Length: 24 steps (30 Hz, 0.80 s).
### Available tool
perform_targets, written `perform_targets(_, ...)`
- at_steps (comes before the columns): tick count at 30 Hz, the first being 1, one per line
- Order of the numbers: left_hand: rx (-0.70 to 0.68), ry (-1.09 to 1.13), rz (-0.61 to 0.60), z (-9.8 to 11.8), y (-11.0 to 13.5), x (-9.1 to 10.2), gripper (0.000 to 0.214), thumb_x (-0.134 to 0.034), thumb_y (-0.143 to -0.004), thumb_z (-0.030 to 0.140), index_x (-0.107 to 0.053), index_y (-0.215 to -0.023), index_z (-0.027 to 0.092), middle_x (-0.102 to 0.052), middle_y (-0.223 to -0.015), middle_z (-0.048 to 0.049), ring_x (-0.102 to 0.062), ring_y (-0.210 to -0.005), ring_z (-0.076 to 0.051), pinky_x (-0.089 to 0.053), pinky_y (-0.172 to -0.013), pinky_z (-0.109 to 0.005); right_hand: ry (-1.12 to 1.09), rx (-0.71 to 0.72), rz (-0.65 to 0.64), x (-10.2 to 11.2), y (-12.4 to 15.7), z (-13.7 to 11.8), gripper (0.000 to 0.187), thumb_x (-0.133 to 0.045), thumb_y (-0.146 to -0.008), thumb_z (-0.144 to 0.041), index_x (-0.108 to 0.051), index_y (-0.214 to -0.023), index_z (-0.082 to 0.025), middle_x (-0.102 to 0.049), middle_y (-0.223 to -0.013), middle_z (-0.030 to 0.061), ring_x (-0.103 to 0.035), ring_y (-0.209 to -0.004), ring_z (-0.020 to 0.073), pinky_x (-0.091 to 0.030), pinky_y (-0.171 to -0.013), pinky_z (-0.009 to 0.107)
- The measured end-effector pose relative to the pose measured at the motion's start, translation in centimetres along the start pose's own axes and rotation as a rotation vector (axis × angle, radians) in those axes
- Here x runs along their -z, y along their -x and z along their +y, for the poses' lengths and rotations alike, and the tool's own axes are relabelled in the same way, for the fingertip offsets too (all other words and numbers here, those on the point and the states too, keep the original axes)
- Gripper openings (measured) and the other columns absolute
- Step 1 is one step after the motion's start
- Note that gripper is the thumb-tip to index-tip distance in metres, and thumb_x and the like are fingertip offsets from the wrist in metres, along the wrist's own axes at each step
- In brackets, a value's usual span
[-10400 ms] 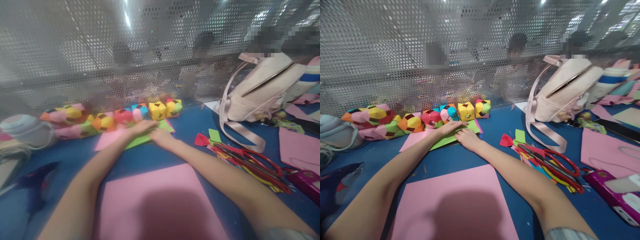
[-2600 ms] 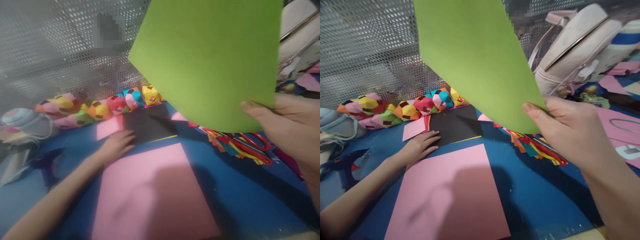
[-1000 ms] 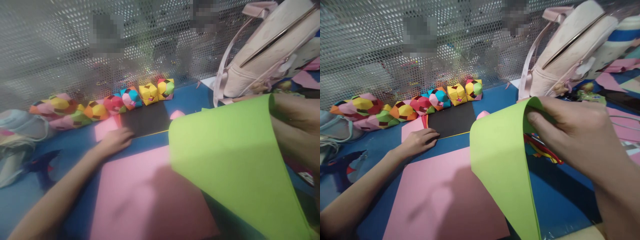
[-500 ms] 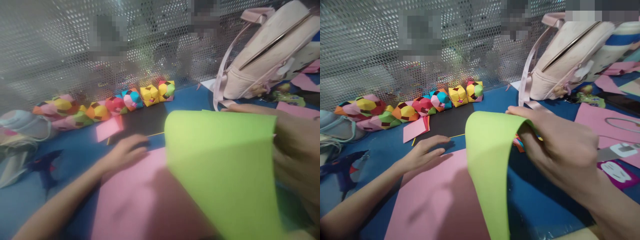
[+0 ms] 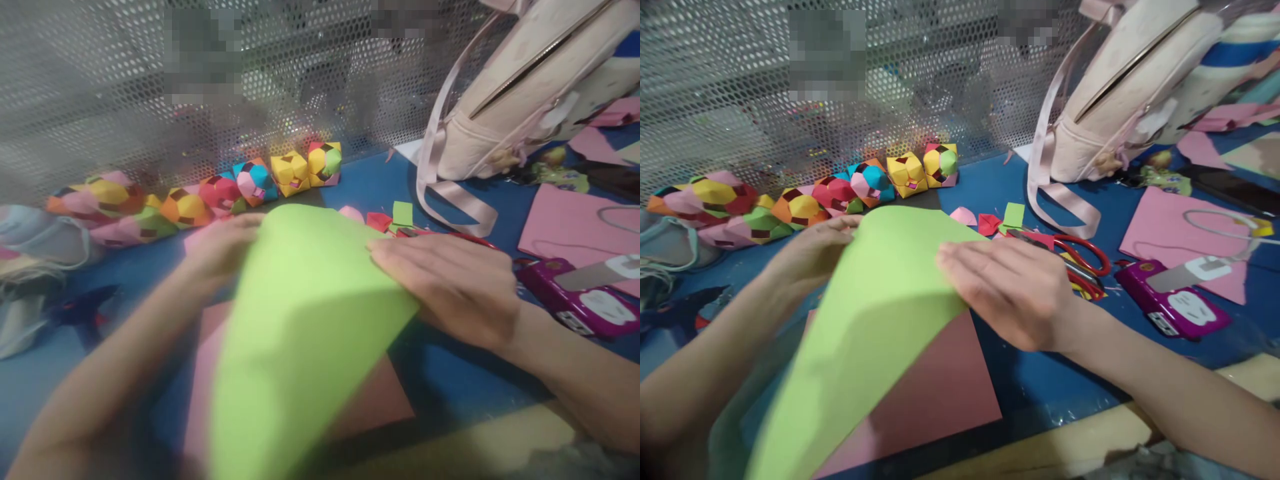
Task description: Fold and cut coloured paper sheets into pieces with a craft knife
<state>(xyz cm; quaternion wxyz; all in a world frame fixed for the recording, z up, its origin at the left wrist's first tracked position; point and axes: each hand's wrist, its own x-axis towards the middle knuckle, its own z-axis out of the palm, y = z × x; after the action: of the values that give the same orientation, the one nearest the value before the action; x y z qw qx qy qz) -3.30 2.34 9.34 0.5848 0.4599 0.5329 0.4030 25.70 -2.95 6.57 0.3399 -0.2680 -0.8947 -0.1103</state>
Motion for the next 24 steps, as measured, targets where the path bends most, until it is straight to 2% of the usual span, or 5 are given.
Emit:
perform_targets(5,0.05,-0.293,0.083,1.1,0.5,4.6,0.034,-0.064,-0.069,0.027,-0.065,-0.101,0.017,-0.072,-0.081,-0.0033,-0.067,-0.063,-0.018,-0.056,-0.056,-0.029,-0.177,0.122,-0.037,0.4,-0.1,-2.9,0.025,-0.045,-0.096,-0.016,-0.059,-0.117,-0.018,-0.069,-0.116,0.0108,-0.062,-0.109,0.0209,-0.051,-0.089,0.04)
perform_targets(10,0.111,-0.815,-0.308,-2.5,1.3,7.0,0.026,-0.068,-0.075,0.045,-0.071,-0.087,0.022,-0.07,-0.072,0.0004,-0.063,-0.063,-0.015,-0.052,-0.056,-0.024,-0.478,0.282,-0.396,0.3,-0.5,-5.3,0.028,-0.05,-0.095,-0.039,-0.067,-0.088,-0.018,-0.07,-0.077,0.0043,-0.059,-0.063,0.0158,-0.047,-0.063,0.034)
perform_targets(13,0.142,-0.987,-0.458,-4.5,1.5,6.8,0.032,-0.06,-0.08,0.05,-0.072,-0.091,0.023,-0.071,-0.083,-0.0005,-0.063,-0.074,-0.016,-0.05,-0.062,-0.022,-0.547,0.311,-0.525,-1.0,-0.6,-4.8,0.037,-0.047,-0.096,-0.046,-0.067,-0.088,-0.016,-0.067,-0.073,0.003,-0.058,-0.063,0.0159,-0.045,-0.063,0.034)
perform_targets(18,0.082,-1.066,-0.491,-4.5,2.4,5.6,0.045,-0.054,-0.082,0.05,-0.063,-0.117,0.023,-0.068,-0.092,-0.0025,-0.061,-0.076,-0.015,-0.048,-0.066,-0.022,-0.312,-0.031,-0.512,-5.2,0.3,-1.9,0.027,-0.04,-0.098,-0.021,-0.066,-0.103,-0.014,-0.069,-0.111,0.0129,-0.062,-0.1,0.0225,-0.048,-0.082,0.036)
perform_targets(24,0.012,-1.171,-0.49,-4.0,2.5,4.6,0.042,-0.043,-0.086,0.04,-0.06,-0.118,0.019,-0.064,-0.092,-0.0041,-0.058,-0.075,-0.016,-0.047,-0.067,-0.025,-0.185,-0.347,-0.616,-7.9,0.7,-0.4,0.038,-0.049,-0.093,-0.027,-0.056,-0.126,-0.011,-0.052,-0.14,0.0175,-0.049,-0.123,0.0306,-0.043,-0.099,0.048)
